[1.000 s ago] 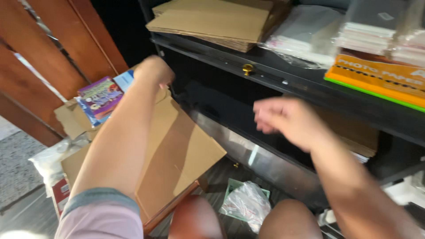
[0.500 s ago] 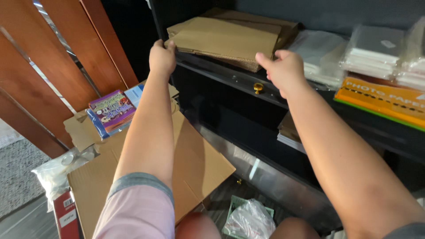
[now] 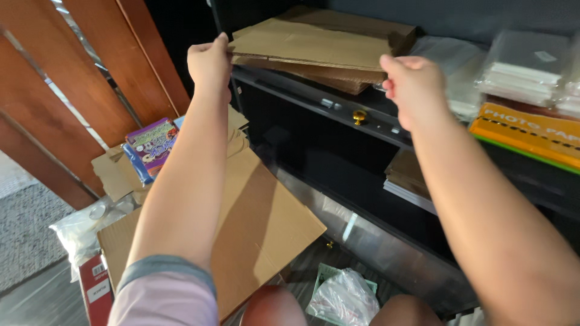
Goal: The person sits on the floor and repeatedly picks up flat cardboard pieces from a stack on a table. They place each piece into a drawer of a black metal cabinet, stacking them neatly inside.
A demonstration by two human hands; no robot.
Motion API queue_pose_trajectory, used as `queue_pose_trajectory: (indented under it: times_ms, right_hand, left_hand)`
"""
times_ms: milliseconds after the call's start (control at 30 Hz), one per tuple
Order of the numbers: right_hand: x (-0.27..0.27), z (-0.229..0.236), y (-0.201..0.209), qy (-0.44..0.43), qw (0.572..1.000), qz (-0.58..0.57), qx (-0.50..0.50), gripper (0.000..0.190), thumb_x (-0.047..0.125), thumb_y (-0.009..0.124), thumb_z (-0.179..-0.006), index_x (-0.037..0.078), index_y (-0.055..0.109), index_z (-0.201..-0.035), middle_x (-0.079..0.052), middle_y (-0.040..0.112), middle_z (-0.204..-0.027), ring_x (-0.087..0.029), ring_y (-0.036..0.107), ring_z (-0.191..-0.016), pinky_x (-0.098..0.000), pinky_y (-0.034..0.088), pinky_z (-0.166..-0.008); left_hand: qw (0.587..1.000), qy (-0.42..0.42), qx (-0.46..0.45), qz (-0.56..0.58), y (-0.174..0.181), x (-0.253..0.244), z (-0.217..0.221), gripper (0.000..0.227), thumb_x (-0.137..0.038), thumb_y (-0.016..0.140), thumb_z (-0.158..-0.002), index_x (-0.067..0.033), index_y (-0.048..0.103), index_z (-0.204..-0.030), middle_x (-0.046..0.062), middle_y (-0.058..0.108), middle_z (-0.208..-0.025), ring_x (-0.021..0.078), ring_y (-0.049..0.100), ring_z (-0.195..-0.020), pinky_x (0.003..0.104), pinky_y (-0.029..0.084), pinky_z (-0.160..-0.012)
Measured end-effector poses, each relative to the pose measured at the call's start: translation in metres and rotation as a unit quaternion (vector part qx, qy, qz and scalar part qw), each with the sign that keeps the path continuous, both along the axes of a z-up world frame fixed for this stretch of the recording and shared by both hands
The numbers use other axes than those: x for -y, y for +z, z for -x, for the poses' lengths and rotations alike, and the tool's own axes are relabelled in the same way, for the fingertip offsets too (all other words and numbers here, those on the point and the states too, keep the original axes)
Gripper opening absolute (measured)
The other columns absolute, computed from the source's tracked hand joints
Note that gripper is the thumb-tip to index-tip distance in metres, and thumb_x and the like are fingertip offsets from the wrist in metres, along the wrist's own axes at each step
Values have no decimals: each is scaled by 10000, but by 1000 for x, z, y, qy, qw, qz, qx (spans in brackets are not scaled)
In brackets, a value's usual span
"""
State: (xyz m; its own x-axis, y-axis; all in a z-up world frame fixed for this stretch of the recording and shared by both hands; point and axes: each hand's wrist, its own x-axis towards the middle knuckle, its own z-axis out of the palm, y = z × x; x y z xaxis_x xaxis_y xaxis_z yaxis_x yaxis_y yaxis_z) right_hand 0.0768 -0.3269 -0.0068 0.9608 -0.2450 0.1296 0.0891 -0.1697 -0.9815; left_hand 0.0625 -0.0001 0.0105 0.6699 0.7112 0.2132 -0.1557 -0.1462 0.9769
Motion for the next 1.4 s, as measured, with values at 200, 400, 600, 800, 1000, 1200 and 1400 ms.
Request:
queue_pose_trajectory:
  times_ms: [200, 400, 600, 800, 1000, 1200, 1400]
  right_hand:
    - [26, 63, 1, 98, 972, -213, 27, 339, 96, 753, -870, -39, 682, -1173, -189, 710, -1138, -260, 796, -988, -175, 672, -865]
    - [61, 107, -29, 160, 963, -213, 27, 614, 65, 702, -898, -85, 519, -1465, -144, 674, -1016, -168, 739, -930, -128, 642, -844]
    - [87, 157, -67, 202, 958, -199, 27, 665, 67, 560, -955, -17, 392, -1593, -134, 636, -1283, -142, 653, -1030, -166, 565, -928]
    - [105, 210, -100, 135, 965, -223, 13, 612, 73, 570, -926, 99, 540, -1536, -4, 657, -1239, -58, 598, -922, -169, 501, -765]
    - [132, 270, -115, 85, 983, -164, -17, 689, 31, 516, -910, 21, 457, -1596, -104, 633, -1365, -136, 566, -1000, -246, 444, -772]
    - [174, 314, -156, 51, 981, -187, 14, 691, -26, 564, -896, -52, 504, -1584, -178, 713, -1085, -164, 650, -822, -201, 515, -768]
    - [235, 351, -234, 56, 973, -219, 39, 750, -104, 623, -801, -4, 584, -1543, -245, 716, -817, -285, 679, -621, -277, 507, -591]
  left_hand:
    - [962, -98, 94, 236, -3, 3, 63, 233, -88, 691, -852, 23, 609, -1039, 145, 598, -888, 208, 654, -836, 290, 695, -808]
    - [967, -168, 37, 189, -32, 11, 145, 675, -121, 649, -855, -81, 510, -1514, 172, 676, -1225, 114, 636, -718, 215, 617, -628]
    - [969, -191, 41, 149, -59, 36, 233, 739, -76, 706, -866, 25, 456, -1554, -2, 574, -956, 68, 641, -844, 202, 621, -587]
    - [957, -173, 60, 223, -76, 70, 289, 623, -27, 601, -862, -16, 523, -1480, 50, 645, -1462, 229, 703, -1132, 427, 654, -703]
    - [956, -132, 52, 256, -112, 100, 323, 619, 33, 605, -814, -10, 559, -1430, 94, 583, -1565, 194, 583, -1361, 318, 488, -1029]
    - [948, -170, 64, 261, -137, 135, 334, 609, 92, 566, -837, 20, 556, -1442, 134, 584, -1566, 205, 577, -1366, 332, 470, -1062]
    - [946, -186, 35, 262, -174, 154, 345, 631, 110, 613, -779, 24, 580, -1404, 200, 674, -1431, 262, 626, -1314, 406, 512, -1043]
